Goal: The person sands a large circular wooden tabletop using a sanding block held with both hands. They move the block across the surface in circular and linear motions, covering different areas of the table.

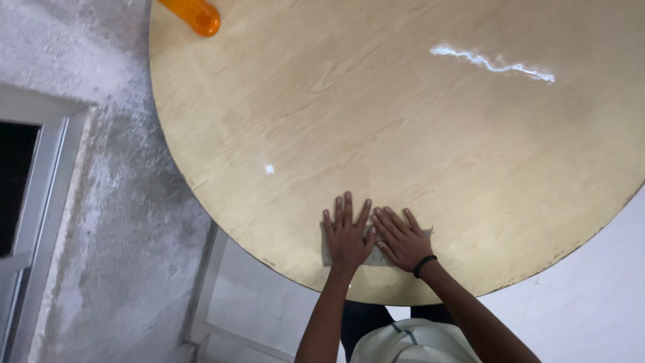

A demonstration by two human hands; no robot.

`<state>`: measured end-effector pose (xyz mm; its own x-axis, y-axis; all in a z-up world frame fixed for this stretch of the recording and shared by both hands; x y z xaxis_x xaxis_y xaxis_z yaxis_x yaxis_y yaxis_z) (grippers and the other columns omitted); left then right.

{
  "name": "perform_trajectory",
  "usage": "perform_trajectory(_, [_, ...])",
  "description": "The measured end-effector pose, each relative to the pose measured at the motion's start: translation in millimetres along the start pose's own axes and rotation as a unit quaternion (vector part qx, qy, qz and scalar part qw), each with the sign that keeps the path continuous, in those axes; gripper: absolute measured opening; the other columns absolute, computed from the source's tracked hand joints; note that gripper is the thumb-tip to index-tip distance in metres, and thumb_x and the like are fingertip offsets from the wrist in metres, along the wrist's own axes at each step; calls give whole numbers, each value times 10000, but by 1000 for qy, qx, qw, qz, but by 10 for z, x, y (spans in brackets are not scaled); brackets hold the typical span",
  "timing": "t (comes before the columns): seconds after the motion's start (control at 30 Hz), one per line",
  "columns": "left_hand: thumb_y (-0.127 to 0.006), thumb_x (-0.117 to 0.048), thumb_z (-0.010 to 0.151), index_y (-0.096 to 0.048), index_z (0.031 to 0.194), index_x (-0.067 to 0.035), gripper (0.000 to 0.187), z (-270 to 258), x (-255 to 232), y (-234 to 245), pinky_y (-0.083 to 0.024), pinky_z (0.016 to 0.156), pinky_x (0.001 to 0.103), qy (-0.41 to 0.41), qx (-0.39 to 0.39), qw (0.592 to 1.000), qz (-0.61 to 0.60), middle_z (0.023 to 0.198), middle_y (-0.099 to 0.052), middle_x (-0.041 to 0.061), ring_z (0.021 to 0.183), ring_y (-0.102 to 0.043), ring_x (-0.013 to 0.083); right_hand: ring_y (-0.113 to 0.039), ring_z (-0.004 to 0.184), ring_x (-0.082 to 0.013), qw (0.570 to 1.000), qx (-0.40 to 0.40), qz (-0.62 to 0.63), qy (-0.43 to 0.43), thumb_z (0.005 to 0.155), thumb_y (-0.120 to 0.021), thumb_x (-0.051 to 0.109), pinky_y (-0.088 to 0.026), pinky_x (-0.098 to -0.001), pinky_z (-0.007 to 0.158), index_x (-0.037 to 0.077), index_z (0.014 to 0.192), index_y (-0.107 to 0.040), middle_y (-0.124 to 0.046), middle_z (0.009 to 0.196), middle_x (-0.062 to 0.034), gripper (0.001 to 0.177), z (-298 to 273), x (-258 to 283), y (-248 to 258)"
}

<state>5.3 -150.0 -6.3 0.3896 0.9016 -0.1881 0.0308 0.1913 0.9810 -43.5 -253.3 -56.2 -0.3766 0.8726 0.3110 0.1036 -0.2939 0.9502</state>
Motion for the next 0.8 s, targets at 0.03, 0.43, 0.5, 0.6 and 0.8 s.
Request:
perform_trajectory(0.03, [-611,-487,880,-343,1599,-298,790,114,-20,-12,-91,1209,642,-2,24,1000,1,1681,-203,190,1554,-169,381,-173,1554,-205,1000,-2,-6,-2,1037,-286,479,-43,-524,1266,127,1599,-280,-245,1679,-65,663,-4,-4,28])
perform_trajectory(0.43, [-499,-471,1011,-244,1654,-166,756,1928,825,235,-58,1278,573,-24,1,1000,13,1727,-181,141,1603,-143,315,-147,1594,-262,989,-33,-40,-137,1047,-304,401,-67,-496,1283,21,1616,-275,-214,1715,-143,685,1986,-517,501])
perform_trajectory(0.5, [-479,-470,1025,-223,1644,-109,762,2284,1162,333,-61,1282,556,-22,-13,1000,12,1723,-182,136,1602,-147,302,-144,1593,-273,988,-56,-41,-135,1053,-302,408,-69,-496,1283,10,1620,-268,-211,1713,-154,693,2502,-528,633])
perform_trajectory(0.6, [-441,-466,1042,-198,1624,-2,783,2672,1797,492,-75,1285,525,-4,-19,1000,-3,1715,-178,168,1599,-147,306,-146,1595,-271,991,-64,-52,-110,1066,-298,399,-73,-485,1288,-9,1619,-263,-215,1716,-164,687,3251,-356,711])
perform_trajectory(0.8, [-362,-393,1090,-196,1629,51,719,2443,3020,936,-88,1317,482,68,-63,996,-6,1733,-164,198,1626,-124,308,-167,1597,-279,994,-97,-39,-17,1099,-322,405,-96,-467,1296,-21,1621,-296,-238,1713,-172,675,4231,512,748])
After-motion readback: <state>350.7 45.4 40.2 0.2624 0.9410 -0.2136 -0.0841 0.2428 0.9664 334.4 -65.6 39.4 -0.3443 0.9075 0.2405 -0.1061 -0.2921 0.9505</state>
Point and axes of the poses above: each hand's wrist, its own z-axis towards the middle knuckle, its own y-axis out of the back of the hand, x = y × z, the point moved 10 cm from there along z, towards the middle knuckle
